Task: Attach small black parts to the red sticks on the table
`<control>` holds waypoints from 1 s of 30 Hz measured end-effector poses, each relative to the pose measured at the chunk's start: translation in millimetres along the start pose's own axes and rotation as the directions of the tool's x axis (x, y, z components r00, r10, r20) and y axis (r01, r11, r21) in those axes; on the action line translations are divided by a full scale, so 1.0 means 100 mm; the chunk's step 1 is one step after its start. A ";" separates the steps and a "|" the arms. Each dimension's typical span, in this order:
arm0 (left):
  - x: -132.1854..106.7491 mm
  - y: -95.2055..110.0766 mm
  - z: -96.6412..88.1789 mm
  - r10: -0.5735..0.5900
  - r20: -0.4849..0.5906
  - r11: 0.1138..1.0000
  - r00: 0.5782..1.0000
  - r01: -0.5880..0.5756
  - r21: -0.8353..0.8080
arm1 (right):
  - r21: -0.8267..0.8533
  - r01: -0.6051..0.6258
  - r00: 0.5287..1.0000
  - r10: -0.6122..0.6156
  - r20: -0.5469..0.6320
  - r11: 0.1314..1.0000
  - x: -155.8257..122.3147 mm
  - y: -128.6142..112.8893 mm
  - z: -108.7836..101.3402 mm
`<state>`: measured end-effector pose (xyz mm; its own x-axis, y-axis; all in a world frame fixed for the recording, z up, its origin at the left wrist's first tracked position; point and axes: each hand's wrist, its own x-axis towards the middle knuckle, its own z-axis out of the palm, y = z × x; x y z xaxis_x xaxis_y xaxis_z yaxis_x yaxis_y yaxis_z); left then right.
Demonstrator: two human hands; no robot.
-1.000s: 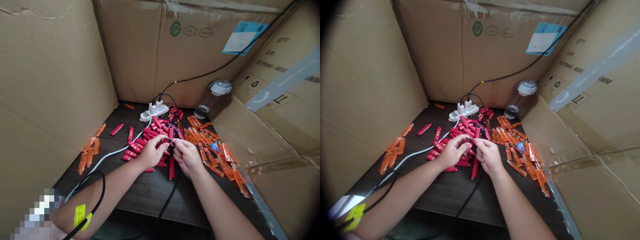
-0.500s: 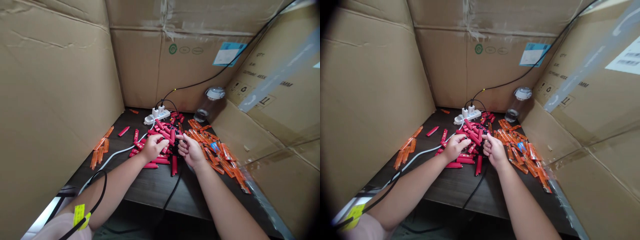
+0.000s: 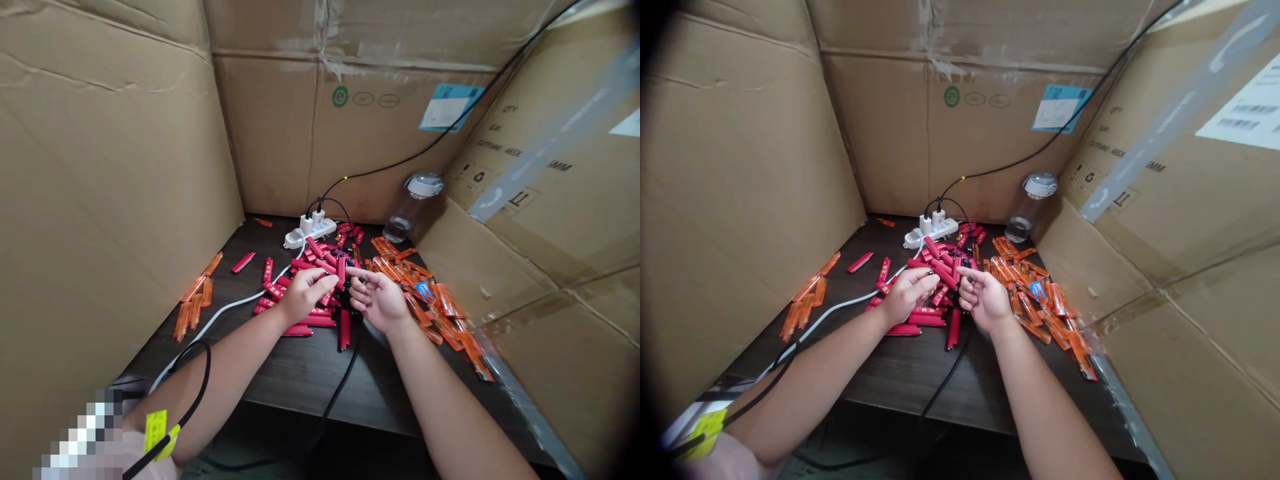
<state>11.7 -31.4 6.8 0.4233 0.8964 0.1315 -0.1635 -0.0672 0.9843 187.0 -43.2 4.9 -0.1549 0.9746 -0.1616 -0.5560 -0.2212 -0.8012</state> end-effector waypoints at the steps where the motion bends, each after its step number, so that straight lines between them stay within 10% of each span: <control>1: 0.00 0.00 0.01 -0.014 0.013 1.000 1.000 0.015 -0.016 | 0.000 0.002 1.000 -0.002 0.008 1.000 -0.01 -0.01 0.01; 13: 0.01 0.00 -0.01 -0.311 0.287 0.864 0.906 0.395 -0.312 | -0.021 0.110 0.992 -0.109 0.069 0.994 -0.09 -0.01 0.06; 30: 0.00 -0.04 0.00 -0.297 0.282 0.881 0.912 0.376 -0.288 | -0.165 0.199 0.973 -0.176 0.147 0.966 -0.12 0.05 0.09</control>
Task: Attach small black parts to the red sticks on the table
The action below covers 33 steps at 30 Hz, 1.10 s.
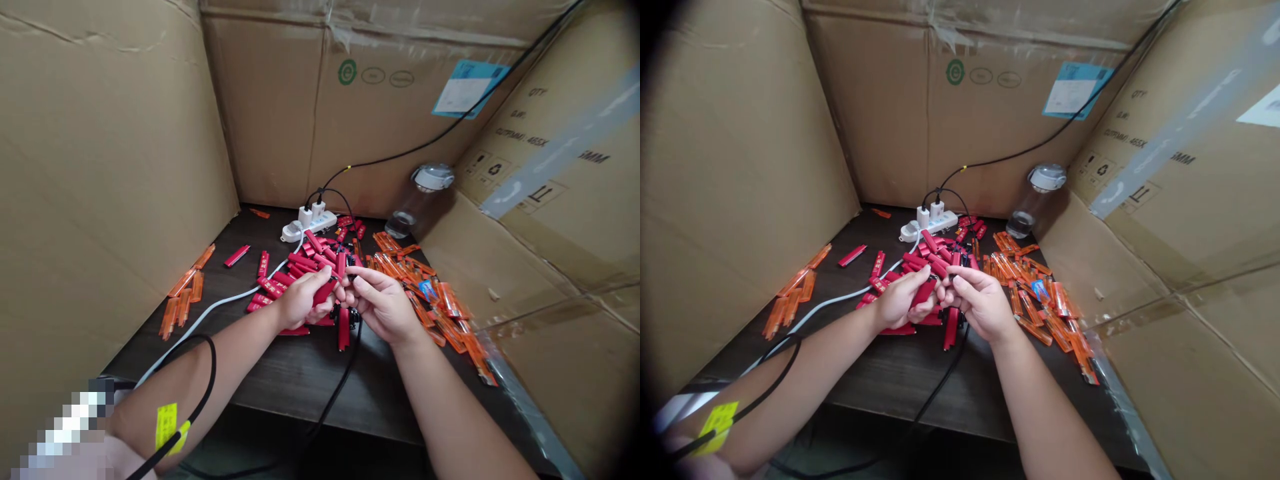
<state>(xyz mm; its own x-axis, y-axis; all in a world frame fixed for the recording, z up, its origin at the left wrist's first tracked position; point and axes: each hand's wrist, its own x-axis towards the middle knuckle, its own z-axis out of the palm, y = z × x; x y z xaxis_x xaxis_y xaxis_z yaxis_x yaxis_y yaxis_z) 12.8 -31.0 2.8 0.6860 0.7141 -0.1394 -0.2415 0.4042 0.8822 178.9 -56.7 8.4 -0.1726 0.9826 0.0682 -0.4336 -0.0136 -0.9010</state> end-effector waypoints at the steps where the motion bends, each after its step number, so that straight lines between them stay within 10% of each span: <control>1: 0.00 0.00 0.00 0.002 -0.002 1.000 1.000 -0.002 -0.002 | -0.014 0.014 1.000 -0.014 -0.001 1.000 0.00 0.01 0.00; 21: 0.03 -0.04 0.01 0.015 -0.032 0.993 0.999 -0.012 0.114 | -0.228 0.005 1.000 -0.007 -0.009 0.974 0.00 0.03 0.04; 27: 0.10 0.02 -0.06 0.059 -0.241 0.993 0.969 -0.082 -0.088 | -0.243 -0.014 0.955 -0.060 -0.291 0.970 0.10 0.06 -0.06; 33: 0.11 0.10 -0.14 0.184 -0.443 0.923 0.878 -0.310 -0.230 | -0.735 -0.059 0.955 -0.176 -0.239 0.675 0.12 0.05 -0.17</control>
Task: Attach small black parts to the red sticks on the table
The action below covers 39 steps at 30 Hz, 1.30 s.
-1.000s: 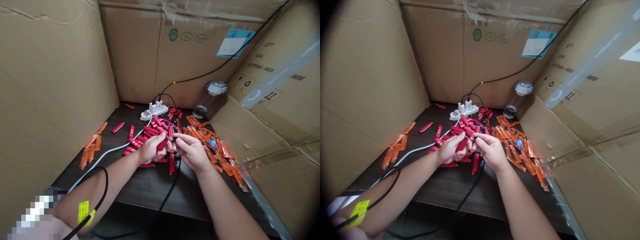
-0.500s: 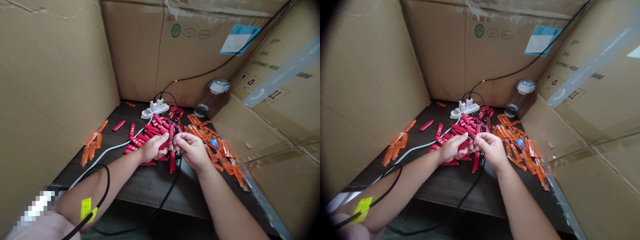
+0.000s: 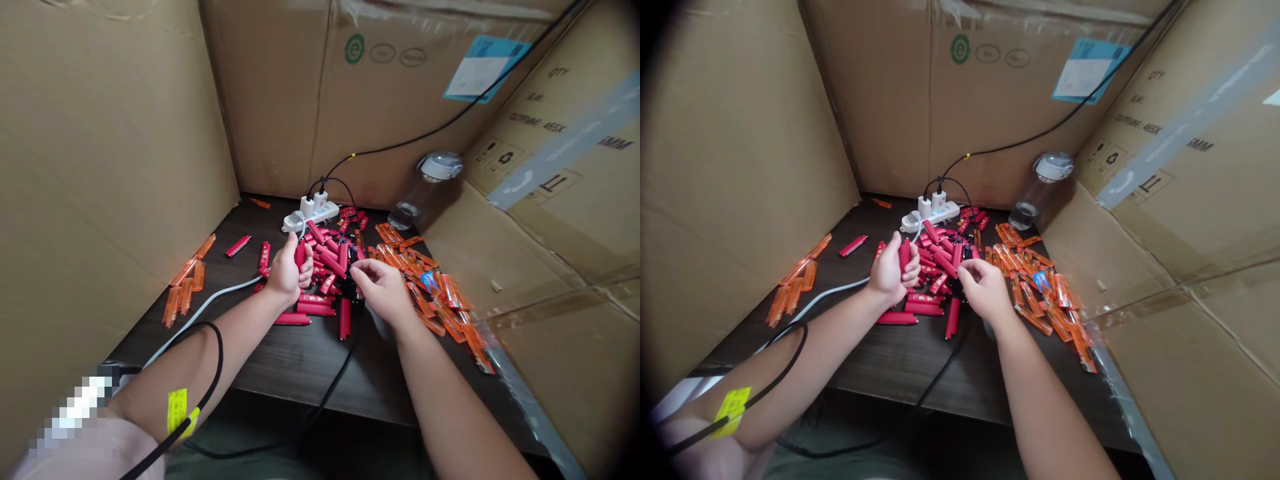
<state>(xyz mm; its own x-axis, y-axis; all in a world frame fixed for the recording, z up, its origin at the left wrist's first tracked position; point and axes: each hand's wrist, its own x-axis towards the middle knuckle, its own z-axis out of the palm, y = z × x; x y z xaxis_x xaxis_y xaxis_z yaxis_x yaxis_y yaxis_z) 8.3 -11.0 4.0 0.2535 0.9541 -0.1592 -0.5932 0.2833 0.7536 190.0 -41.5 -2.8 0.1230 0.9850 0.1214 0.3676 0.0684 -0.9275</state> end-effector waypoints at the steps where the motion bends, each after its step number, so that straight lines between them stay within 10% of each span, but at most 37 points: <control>1: 0.00 0.00 0.00 0.021 -0.014 1.000 1.000 -0.021 -0.008 | -0.100 0.037 0.999 -0.037 0.007 0.994 0.00 0.01 -0.02; 9: 0.00 0.00 0.01 0.071 -0.043 0.997 0.997 -0.072 -0.011 | -0.515 0.198 0.957 -0.052 0.284 0.834 0.00 0.06 -0.09; 18: -0.03 -0.01 0.03 0.074 -0.035 0.997 0.997 -0.072 0.037 | -0.762 0.209 0.972 -0.041 0.233 0.613 -0.03 0.08 0.08; 39: -0.05 -0.02 0.04 0.092 -0.031 0.992 0.995 -0.089 0.094 | -0.805 0.230 0.963 -0.009 0.269 0.546 0.00 0.06 0.15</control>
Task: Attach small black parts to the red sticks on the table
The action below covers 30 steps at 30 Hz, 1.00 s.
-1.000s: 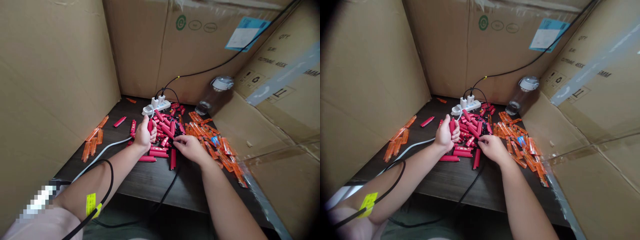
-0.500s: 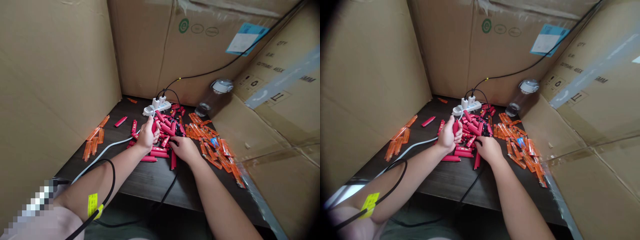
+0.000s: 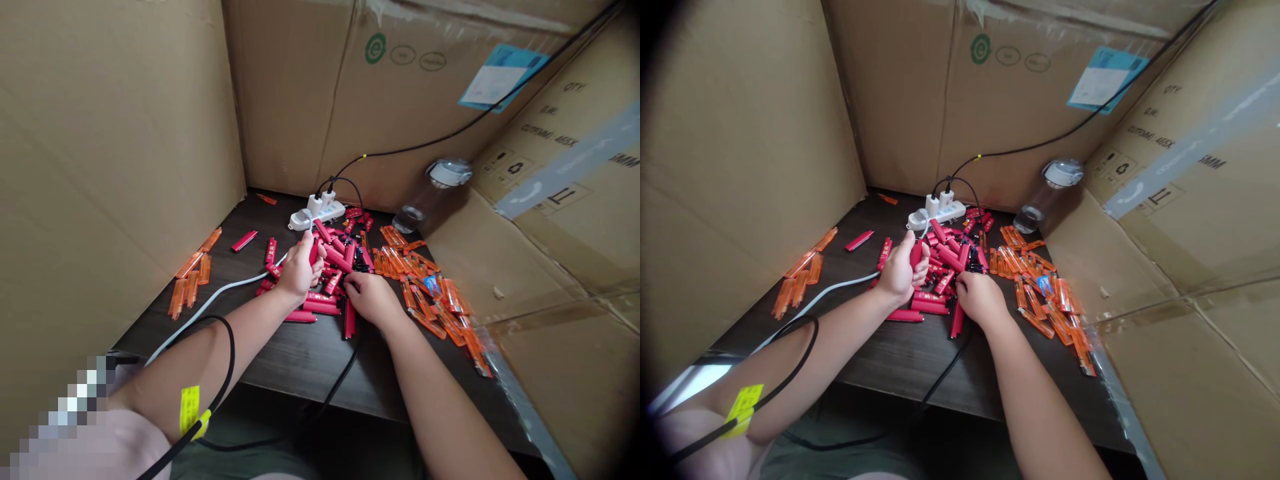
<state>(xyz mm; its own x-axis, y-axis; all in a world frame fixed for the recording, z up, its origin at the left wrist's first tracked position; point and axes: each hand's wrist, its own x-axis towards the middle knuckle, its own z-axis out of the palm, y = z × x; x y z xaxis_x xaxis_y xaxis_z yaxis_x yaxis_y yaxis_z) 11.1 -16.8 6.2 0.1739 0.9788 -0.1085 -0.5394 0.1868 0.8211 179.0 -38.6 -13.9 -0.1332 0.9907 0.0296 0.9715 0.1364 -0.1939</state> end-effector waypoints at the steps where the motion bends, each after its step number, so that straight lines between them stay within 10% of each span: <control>1: 0.00 0.00 0.00 0.000 -0.002 1.000 1.000 0.000 0.002 | 0.001 0.007 1.000 -0.007 0.002 1.000 0.00 0.00 0.00; 15: 0.00 -0.01 -0.01 0.018 -0.001 1.000 1.000 -0.018 0.015 | 0.108 0.044 0.998 -0.038 -0.058 0.993 -0.04 0.02 0.01; 30: 0.01 -0.03 -0.02 0.026 -0.002 0.998 1.000 -0.026 0.050 | -0.162 0.121 0.992 -0.115 0.047 0.979 0.06 -0.09 -0.08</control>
<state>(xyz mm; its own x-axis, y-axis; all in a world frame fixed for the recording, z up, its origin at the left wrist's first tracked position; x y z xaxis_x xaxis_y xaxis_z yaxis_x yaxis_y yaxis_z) 11.3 -15.8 2.2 0.1583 0.9834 -0.0885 -0.5014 0.1573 0.8508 171.0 -33.7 -4.6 -0.2532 0.9674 0.0058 0.9670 0.2533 -0.0269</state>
